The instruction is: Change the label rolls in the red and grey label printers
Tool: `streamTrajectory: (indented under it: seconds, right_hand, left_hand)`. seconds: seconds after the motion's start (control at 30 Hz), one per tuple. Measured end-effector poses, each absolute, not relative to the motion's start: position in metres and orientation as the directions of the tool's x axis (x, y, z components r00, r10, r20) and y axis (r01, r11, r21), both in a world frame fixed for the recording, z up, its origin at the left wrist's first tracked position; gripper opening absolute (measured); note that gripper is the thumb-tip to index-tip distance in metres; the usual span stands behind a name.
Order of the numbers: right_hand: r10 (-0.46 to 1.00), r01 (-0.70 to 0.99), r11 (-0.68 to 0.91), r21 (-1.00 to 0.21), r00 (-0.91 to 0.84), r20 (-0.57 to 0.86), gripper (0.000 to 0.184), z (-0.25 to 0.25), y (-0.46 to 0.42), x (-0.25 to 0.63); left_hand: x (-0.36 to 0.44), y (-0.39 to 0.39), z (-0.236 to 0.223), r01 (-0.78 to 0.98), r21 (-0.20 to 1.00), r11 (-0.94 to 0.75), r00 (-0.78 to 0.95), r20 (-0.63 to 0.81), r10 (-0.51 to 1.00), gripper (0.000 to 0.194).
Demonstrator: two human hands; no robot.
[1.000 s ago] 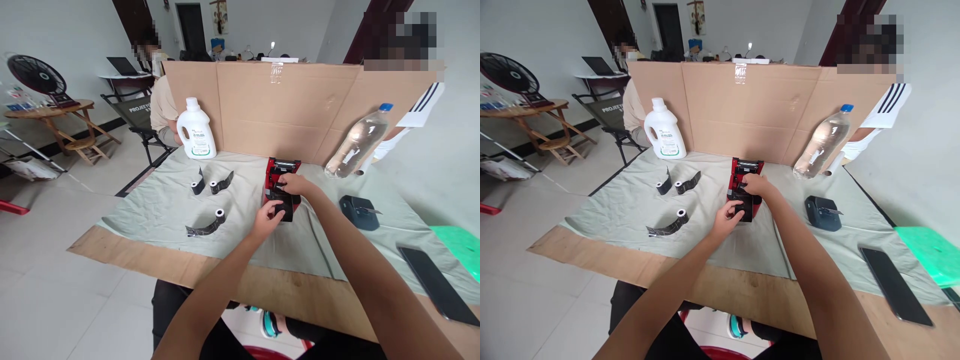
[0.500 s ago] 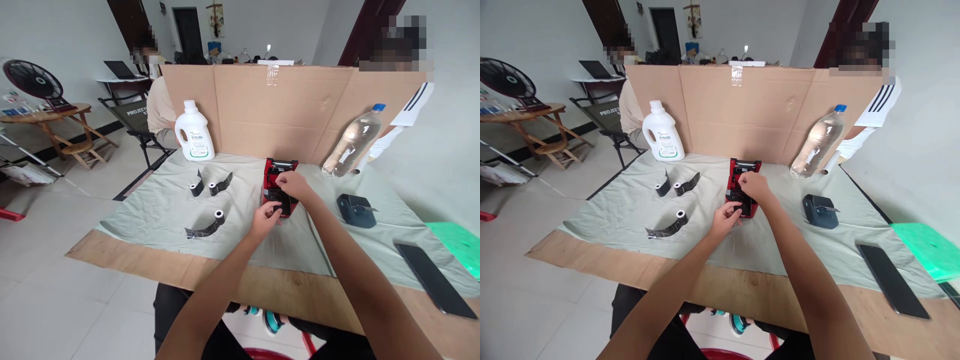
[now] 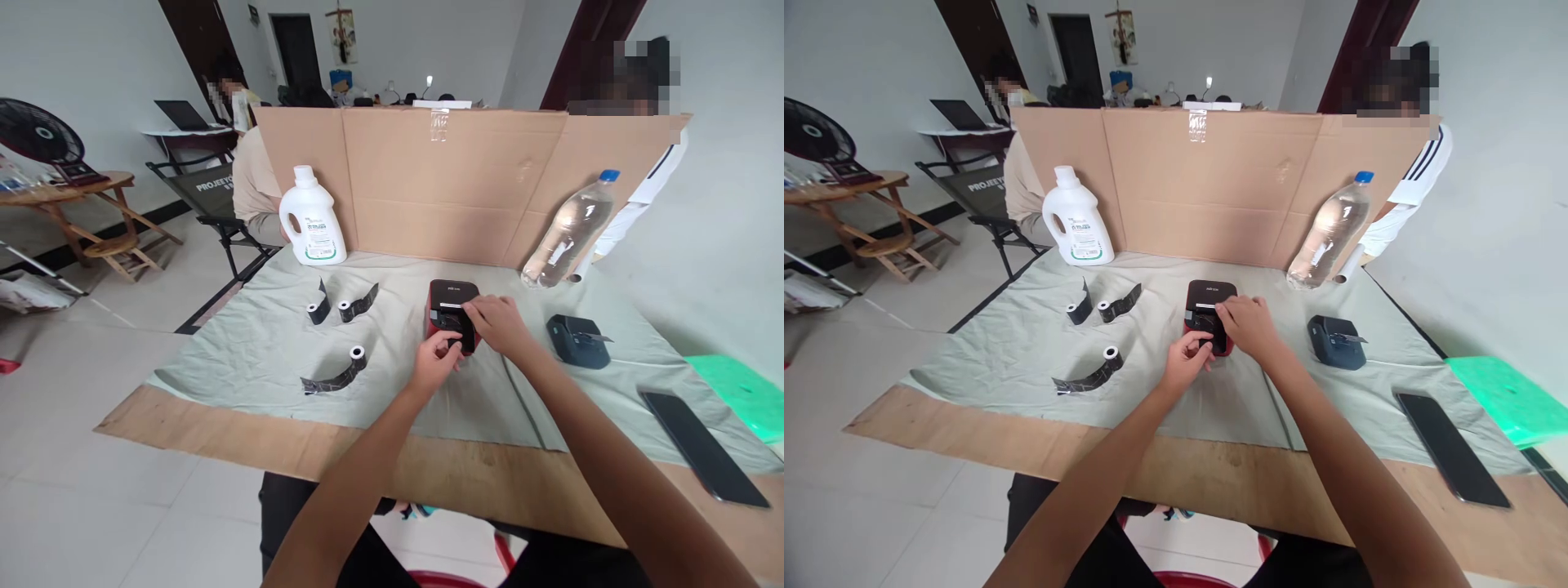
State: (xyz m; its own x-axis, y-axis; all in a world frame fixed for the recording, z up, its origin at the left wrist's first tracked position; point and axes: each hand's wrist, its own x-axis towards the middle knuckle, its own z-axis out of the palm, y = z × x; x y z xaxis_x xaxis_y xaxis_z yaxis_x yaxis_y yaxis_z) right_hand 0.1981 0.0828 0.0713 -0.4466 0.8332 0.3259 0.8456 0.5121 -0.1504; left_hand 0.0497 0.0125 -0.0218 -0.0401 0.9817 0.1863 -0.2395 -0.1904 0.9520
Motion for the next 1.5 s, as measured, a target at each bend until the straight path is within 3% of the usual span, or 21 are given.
streamTrajectory:
  seconds: [0.4, 0.7, 0.9, 1.0, 1.07, 1.13, 1.2, 1.33, 1.43, 1.5]
  right_hand:
    - [0.810, 0.863, 0.483, -0.149, -0.376, 0.451, 0.050, 0.048, 0.061, 0.190]
    - [0.827, 0.837, 0.484, -0.257, -0.341, 0.448, 0.047, 0.050, 0.067, 0.195]
    - [0.859, 0.846, 0.437, -0.307, -0.290, 0.422, 0.041, 0.064, 0.087, 0.194]
    - [0.860, 0.857, 0.435, -0.276, -0.304, 0.411, 0.041, 0.064, 0.090, 0.194]
    - [0.862, 0.861, 0.428, -0.274, -0.298, 0.410, 0.041, 0.063, 0.090, 0.194]
    - [0.876, 0.862, 0.403, -0.308, -0.267, 0.401, 0.040, 0.061, 0.091, 0.195]
    - [0.894, 0.847, 0.380, -0.373, -0.231, 0.385, 0.039, 0.058, 0.093, 0.196]
    - [0.885, 0.752, 0.393, -0.530, -0.153, 0.439, 0.046, 0.043, 0.103, 0.196]
    - [0.872, 0.665, 0.356, -0.657, 0.016, 0.489, 0.053, 0.022, 0.115, 0.198]
    - [0.907, 0.539, 0.277, -0.795, 0.126, 0.402, 0.062, 0.005, 0.124, 0.198]
  left_hand:
    - [0.049, 0.010, -0.017, -0.268, 0.947, -0.178, -0.049, 0.171, 0.984, 0.028]
    - [0.054, 0.004, -0.012, -0.311, 0.939, -0.148, -0.045, 0.141, 0.989, 0.030]
    - [0.058, -0.013, -0.016, -0.132, 0.959, -0.251, 0.122, 0.267, 0.956, 0.021]
    - [0.051, -0.017, -0.014, 0.025, 0.913, -0.406, 0.004, 0.406, 0.914, 0.016]
    - [0.043, -0.008, -0.009, 0.067, 0.899, -0.433, -0.205, 0.437, 0.876, 0.016]
    - [0.033, 0.010, -0.005, 0.009, 0.925, -0.379, -0.423, 0.347, 0.837, 0.016]
    - [0.026, 0.034, -0.002, -0.125, 0.955, -0.270, -0.513, 0.171, 0.841, 0.017]
    - [0.022, 0.072, 0.002, -0.324, 0.946, 0.002, -0.322, -0.113, 0.940, 0.021]
    - [0.021, 0.080, 0.007, -0.332, 0.940, 0.083, -0.247, -0.172, 0.954, 0.019]
    - [0.021, 0.081, 0.010, -0.322, 0.940, 0.111, -0.243, -0.196, 0.950, 0.019]
